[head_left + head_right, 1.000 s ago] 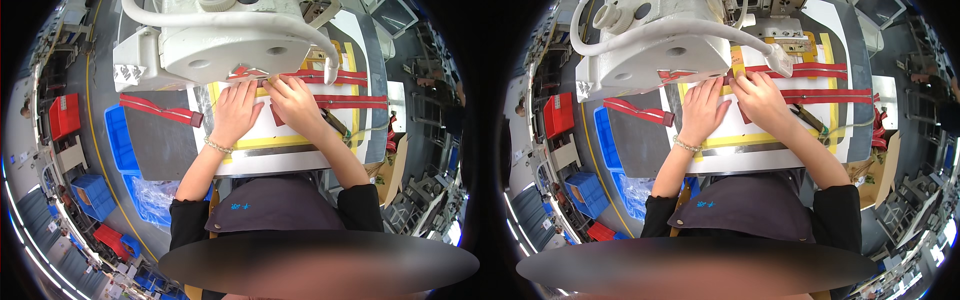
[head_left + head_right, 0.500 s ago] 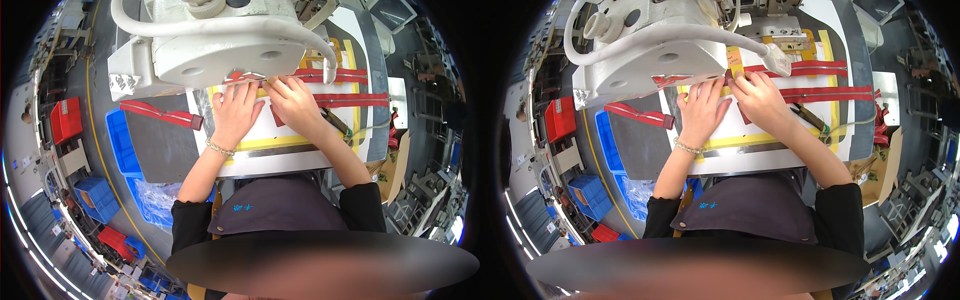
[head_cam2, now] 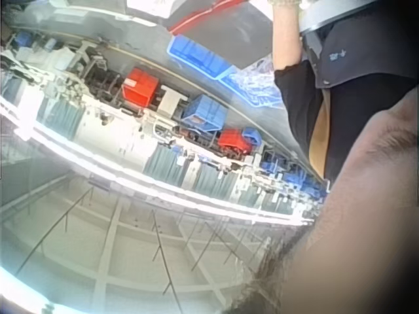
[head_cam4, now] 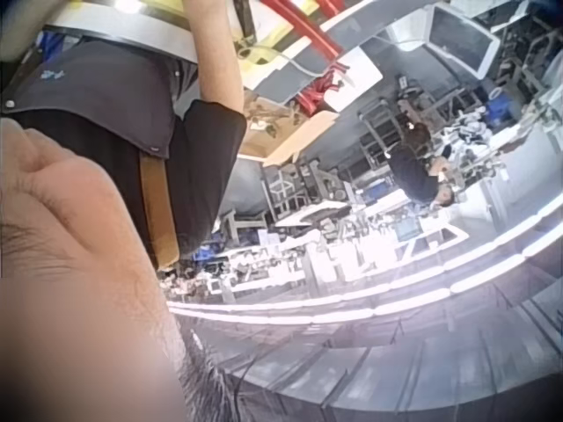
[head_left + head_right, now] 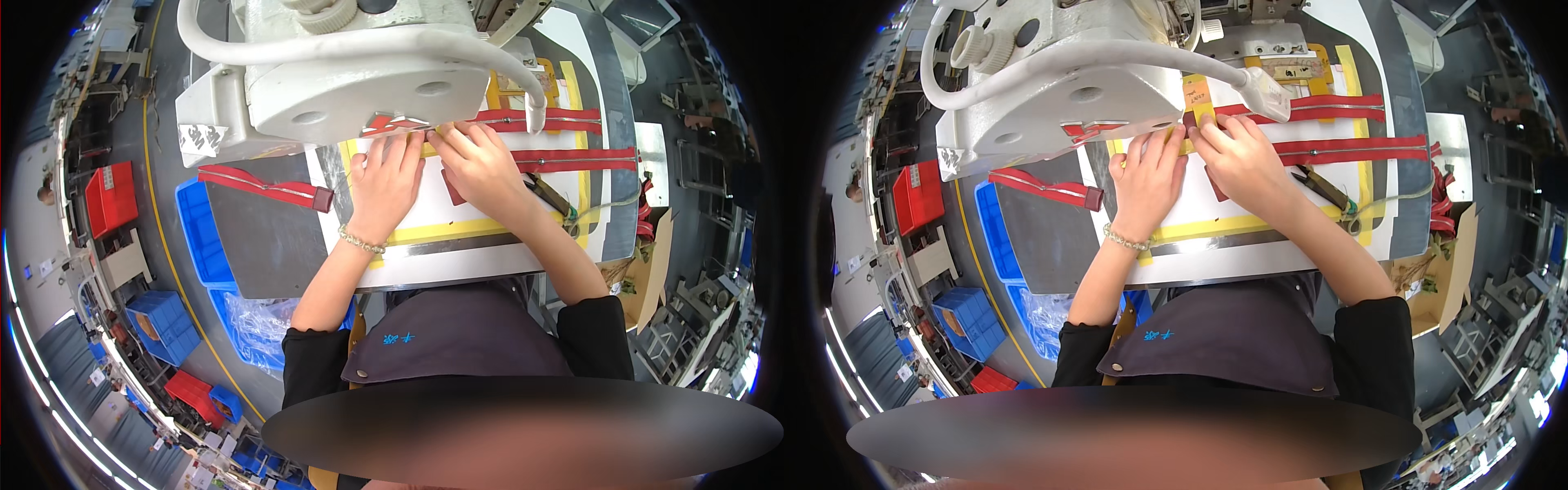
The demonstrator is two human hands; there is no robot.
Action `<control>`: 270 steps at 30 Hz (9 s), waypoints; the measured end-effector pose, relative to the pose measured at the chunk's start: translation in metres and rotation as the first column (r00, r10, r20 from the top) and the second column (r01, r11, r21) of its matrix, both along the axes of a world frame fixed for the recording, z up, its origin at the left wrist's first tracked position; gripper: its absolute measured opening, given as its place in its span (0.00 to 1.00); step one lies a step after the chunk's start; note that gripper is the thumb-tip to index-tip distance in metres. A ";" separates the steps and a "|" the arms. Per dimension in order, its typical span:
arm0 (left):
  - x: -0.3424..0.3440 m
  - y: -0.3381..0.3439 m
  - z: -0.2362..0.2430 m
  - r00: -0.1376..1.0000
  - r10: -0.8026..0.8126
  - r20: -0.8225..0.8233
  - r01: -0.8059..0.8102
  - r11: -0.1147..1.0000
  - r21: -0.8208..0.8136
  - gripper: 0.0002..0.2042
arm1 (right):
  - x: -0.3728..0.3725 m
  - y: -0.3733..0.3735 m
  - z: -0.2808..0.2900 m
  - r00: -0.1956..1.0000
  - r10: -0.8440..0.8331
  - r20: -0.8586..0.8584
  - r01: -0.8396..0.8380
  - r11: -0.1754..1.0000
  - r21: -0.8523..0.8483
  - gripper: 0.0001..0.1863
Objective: The recorder uses an industrial sewing machine to attach zippers or small fabric tabs to leather/fabric components.
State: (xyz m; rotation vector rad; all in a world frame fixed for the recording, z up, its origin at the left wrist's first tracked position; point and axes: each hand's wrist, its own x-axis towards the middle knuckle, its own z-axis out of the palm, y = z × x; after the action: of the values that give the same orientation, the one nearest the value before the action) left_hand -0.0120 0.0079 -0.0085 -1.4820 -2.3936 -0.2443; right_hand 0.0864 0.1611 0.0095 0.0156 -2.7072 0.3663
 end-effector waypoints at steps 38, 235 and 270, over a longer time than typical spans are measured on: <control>-0.004 0.001 -0.003 1.000 0.012 0.009 -0.012 0.998 0.054 0.20 | -0.001 -0.004 -0.004 0.999 -0.032 -0.013 0.032 0.999 0.032 0.22; 0.019 -0.072 0.100 0.169 -0.458 0.873 -0.391 0.782 0.486 0.12 | 0.052 -0.091 0.082 0.940 0.338 0.054 0.157 -0.283 -0.946 0.17; 0.012 -0.067 0.102 0.341 -0.384 0.858 -0.286 0.827 0.484 0.13 | 0.063 -0.082 0.057 0.775 0.605 0.181 0.257 -0.040 -0.965 0.19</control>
State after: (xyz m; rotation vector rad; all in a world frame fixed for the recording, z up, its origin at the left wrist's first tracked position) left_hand -0.0004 -0.0595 0.0937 -1.1962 -2.5100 -2.2314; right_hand 0.1492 0.0790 0.0662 -0.1602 -2.0424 2.8510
